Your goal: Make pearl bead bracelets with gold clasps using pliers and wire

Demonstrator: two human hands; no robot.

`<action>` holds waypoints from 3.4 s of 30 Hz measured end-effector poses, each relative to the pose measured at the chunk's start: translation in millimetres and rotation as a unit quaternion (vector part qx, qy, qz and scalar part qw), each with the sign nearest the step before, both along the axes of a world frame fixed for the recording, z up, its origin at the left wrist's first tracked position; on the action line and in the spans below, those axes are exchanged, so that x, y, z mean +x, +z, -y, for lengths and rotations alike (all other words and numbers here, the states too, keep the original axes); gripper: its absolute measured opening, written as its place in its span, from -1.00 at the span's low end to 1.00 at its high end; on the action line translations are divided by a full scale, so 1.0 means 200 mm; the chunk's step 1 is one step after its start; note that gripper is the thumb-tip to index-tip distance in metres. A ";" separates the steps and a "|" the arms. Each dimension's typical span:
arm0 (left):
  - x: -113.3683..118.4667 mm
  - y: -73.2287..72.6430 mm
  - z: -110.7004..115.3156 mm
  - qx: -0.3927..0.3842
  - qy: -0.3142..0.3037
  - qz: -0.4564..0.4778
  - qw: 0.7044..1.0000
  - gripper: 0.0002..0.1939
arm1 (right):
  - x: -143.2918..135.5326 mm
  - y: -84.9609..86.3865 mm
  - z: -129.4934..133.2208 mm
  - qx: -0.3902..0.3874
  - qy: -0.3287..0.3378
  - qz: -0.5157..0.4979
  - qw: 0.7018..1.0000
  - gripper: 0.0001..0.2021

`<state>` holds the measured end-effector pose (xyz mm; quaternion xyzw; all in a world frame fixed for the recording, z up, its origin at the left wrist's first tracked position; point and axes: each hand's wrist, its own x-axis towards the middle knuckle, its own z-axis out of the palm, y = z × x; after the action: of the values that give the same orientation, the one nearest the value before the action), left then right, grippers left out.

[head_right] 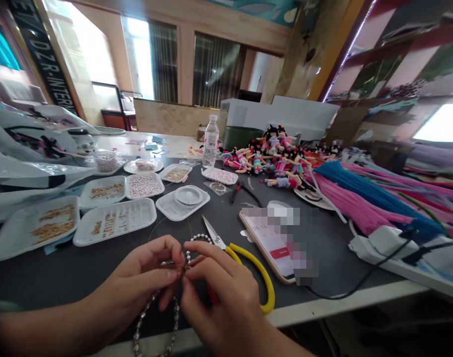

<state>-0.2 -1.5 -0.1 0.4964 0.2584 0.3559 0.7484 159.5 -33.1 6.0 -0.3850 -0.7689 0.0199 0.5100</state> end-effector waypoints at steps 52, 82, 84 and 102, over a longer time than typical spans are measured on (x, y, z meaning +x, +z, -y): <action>0.00 0.02 -0.01 0.035 0.077 -0.092 0.992 -0.87 | 0.01 -0.03 -0.03 0.000 -0.021 0.088 0.996 -0.93; -0.02 0.04 -0.02 0.100 0.107 -0.096 0.984 -0.89 | 0.03 0.00 -0.05 -0.291 0.048 -0.072 0.953 -0.87; -0.02 0.04 -0.03 0.158 0.118 -0.119 0.973 -0.91 | 0.04 0.00 -0.06 -0.302 0.045 -0.088 0.948 -0.88; -0.01 0.03 -0.06 0.083 0.137 -0.082 0.984 -0.92 | 0.01 0.00 -0.08 -0.431 0.074 -0.168 0.883 -0.80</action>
<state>-2.5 10.6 6.0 0.5441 0.3542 0.4330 0.6253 162.5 -17.2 6.3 -0.5000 -0.6134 0.4516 0.4122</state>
